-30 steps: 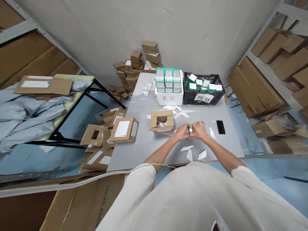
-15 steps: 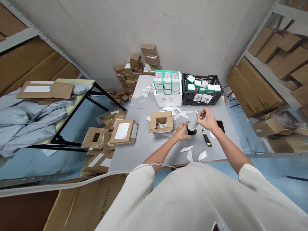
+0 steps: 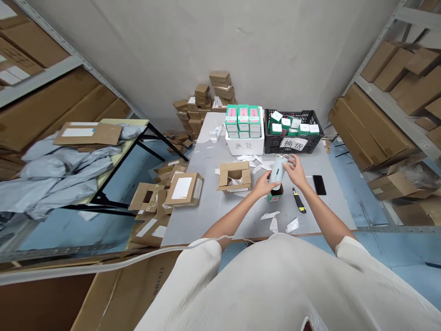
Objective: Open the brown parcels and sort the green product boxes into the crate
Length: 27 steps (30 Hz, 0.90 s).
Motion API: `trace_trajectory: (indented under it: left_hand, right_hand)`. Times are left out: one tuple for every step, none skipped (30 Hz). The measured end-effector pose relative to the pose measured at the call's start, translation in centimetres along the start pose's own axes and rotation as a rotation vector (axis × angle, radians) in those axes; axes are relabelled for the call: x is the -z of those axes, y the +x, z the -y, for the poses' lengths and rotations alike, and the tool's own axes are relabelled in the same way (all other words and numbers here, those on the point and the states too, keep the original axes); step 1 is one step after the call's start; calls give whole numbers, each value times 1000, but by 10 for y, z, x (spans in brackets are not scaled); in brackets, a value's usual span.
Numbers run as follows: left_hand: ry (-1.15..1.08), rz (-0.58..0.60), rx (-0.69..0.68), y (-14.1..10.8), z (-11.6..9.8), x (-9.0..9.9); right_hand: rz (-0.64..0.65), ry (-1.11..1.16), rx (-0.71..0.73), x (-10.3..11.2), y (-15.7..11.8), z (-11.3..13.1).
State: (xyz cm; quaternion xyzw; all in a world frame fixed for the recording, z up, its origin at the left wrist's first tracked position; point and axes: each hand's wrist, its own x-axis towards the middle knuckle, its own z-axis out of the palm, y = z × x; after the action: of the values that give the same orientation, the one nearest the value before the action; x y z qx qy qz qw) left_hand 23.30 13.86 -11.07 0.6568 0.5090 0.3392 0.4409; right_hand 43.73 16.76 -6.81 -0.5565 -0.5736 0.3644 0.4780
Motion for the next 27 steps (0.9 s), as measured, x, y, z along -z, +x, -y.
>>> trace_trajectory:
  left_hand:
    - [-54,1,13,0,2,-1]
    - [-104,6,19,1,5,-2]
    - [-147,12,13,2,7,-4]
    - [-179,15,-3,3,10,-5]
    - [-197,14,-25,4,13,-7]
    - [-200,7,-47,4,16,-8]
    - [-191,-3,-65,5,18,-10]
    - [-173,-14,-78,6,20,-10]
    - [-152,-22,-86,6,21,-10]
    - [-132,-26,-92,6,22,-10]
    - [-116,-28,-100,6,22,-10]
    - [-104,-28,-112,6,21,-9]
    - [-94,-29,-129,6,20,-9]
    - [-82,-31,-147,7,18,-8]
    - [-68,-34,-160,7,16,-8]
    - [-52,-38,-167,7,14,-7]
    - [-34,-43,-165,7,12,-7]
    - [-16,-49,-156,8,10,-8]
    - [2,-56,-144,8,9,-8]
    - [17,-62,-133,8,8,-9]
    - [28,-66,-127,8,8,-10]
    - [31,-70,-124,8,9,-11]
    - [25,-76,-123,9,10,-11]
    - [7,-82,-120,9,12,-12]
    - [-19,-90,-114,10,13,-13]
    - [-52,-95,-106,10,15,-13]
    - [-87,-96,-98,11,17,-13]
  right_hand:
    - [38,47,-29,-2,-3,-6]
    - [88,84,-55,-4,-6,-11]
    - [141,114,-76,-5,-10,-14]
    - [188,138,-89,-7,-13,-15]
    - [223,157,-94,-7,-16,-16]
    - [241,170,-92,-8,-18,-16]
    - [241,179,-85,-8,-20,-15]
    - [229,185,-77,-8,-20,-14]
    - [212,188,-70,-7,-20,-13]
    - [193,189,-67,-7,-20,-13]
    - [173,188,-66,-6,-19,-13]
    - [152,181,-68,-5,-17,-14]
    - [129,168,-72,-4,-16,-16]
    - [107,149,-79,-3,-15,-18]
    - [86,128,-91,-3,-15,-20]
    - [70,105,-105,-2,-15,-22]
    - [56,85,-120,-3,-15,-25]
    - [45,68,-133,-3,-15,-27]
    - [36,57,-144,-4,-16,-29]
    - [29,55,-151,-6,-16,-30]
    - [27,63,-156,-7,-17,-31]
    - [32,81,-157,-8,-18,-31]
    - [45,106,-153,-9,-18,-31]
    - [62,133,-144,-9,-19,-30]
    - [81,157,-131,-9,-19,-28]
    - [101,175,-118,-8,-19,-27]
    - [122,189,-111,-6,-19,-25]
